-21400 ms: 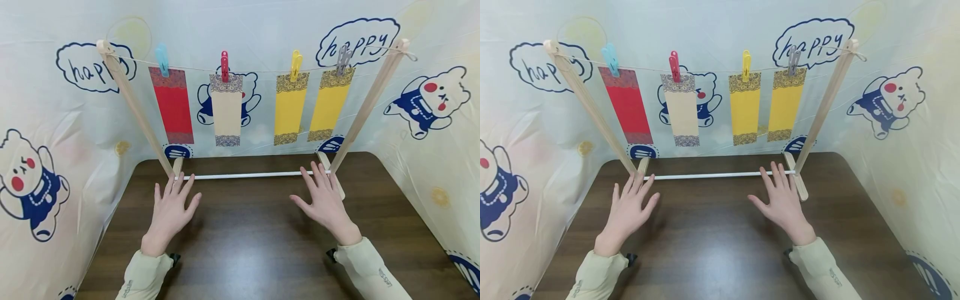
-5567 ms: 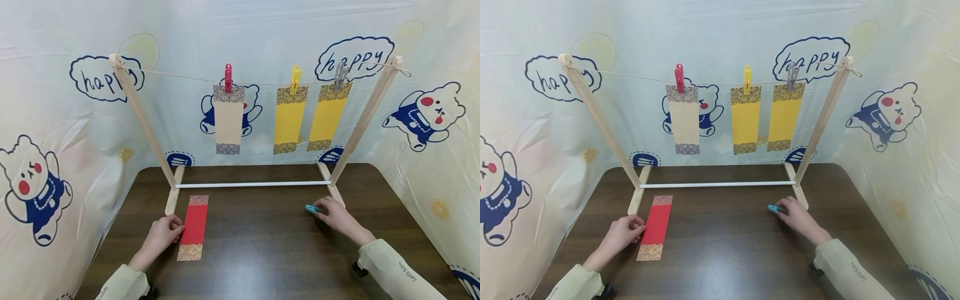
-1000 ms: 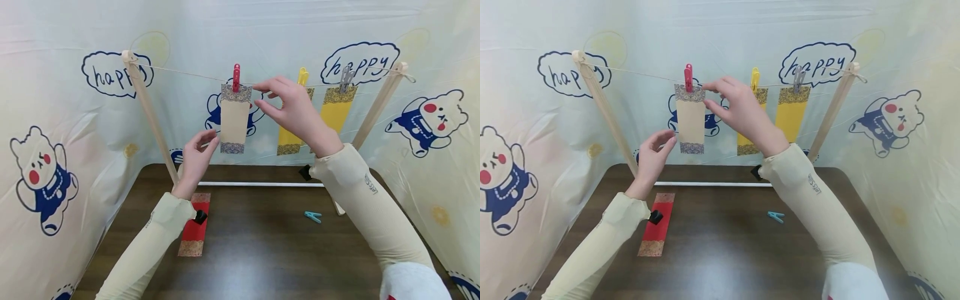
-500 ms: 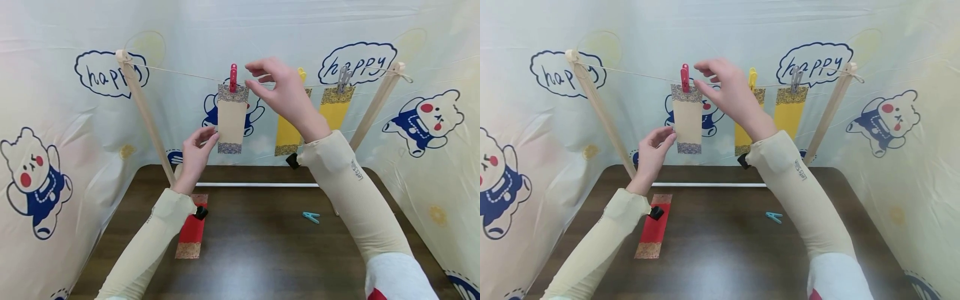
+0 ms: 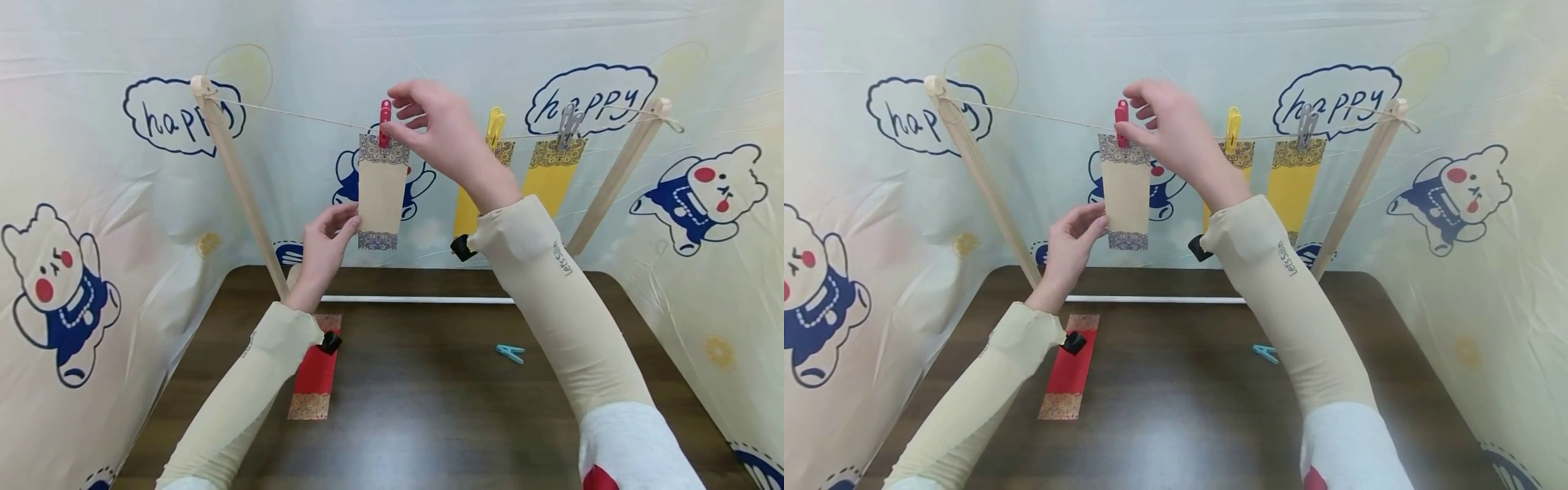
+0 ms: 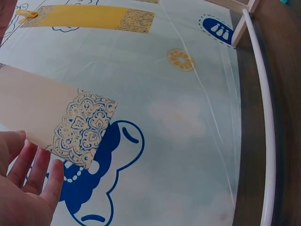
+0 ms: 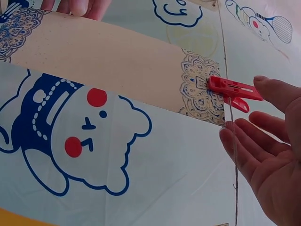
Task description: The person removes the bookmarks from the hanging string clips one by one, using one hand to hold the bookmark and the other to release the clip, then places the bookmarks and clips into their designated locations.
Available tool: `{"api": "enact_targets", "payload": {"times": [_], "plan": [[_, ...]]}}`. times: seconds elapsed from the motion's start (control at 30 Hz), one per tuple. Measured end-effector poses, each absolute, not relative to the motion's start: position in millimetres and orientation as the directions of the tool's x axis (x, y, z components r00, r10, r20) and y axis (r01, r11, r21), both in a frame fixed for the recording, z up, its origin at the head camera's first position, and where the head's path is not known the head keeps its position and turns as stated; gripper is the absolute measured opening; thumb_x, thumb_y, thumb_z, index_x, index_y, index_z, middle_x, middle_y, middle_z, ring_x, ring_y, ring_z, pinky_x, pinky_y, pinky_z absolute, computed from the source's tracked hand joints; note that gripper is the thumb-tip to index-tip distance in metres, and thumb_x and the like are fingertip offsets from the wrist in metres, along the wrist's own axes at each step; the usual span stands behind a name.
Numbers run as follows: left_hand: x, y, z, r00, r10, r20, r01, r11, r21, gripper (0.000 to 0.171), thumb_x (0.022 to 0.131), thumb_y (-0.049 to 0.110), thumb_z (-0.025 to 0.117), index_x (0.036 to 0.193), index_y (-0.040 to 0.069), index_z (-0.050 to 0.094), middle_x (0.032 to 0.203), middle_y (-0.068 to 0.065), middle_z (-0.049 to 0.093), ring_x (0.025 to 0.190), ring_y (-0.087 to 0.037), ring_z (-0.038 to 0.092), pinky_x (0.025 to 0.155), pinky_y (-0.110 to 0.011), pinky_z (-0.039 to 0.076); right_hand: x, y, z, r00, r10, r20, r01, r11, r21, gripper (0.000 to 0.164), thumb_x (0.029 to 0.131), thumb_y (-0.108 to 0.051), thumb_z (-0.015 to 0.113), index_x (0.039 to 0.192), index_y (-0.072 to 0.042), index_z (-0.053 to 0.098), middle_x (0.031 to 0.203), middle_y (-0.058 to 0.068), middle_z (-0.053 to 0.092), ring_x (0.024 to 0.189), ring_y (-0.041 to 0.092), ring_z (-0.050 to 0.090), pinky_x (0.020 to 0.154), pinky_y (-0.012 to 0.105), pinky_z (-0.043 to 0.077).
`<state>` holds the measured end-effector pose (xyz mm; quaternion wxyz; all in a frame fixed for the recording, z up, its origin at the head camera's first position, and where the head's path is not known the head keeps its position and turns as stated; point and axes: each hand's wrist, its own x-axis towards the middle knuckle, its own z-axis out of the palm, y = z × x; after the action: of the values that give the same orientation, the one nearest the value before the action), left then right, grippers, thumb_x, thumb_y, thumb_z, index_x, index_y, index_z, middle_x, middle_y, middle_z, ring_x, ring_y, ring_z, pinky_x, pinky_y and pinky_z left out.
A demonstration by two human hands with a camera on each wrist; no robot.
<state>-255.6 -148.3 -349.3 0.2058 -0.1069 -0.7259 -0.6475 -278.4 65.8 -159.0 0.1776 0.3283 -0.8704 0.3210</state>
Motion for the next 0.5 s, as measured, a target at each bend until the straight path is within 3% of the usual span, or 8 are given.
{"api": "enact_targets", "payload": {"times": [0.5], "plan": [[-255.0, -141.8, -346.3, -0.890, -0.118, 0.441, 0.428, 0.120, 0.896, 0.027, 0.102, 0.013, 0.070, 0.126, 0.001, 0.070, 0.118, -0.014, 0.073, 0.094, -0.013, 0.068, 0.082, -0.023, 0.059, -284.7, 62.5, -154.7, -0.808, -0.434, 0.400, -0.588, 0.549, -0.594, 0.049, 0.104, -0.030, 0.066, 0.147, -0.010, 0.057, 0.136, 0.005, 0.068, 0.120, 0.013, 0.067, 0.103, 0.023, 0.051]]}}
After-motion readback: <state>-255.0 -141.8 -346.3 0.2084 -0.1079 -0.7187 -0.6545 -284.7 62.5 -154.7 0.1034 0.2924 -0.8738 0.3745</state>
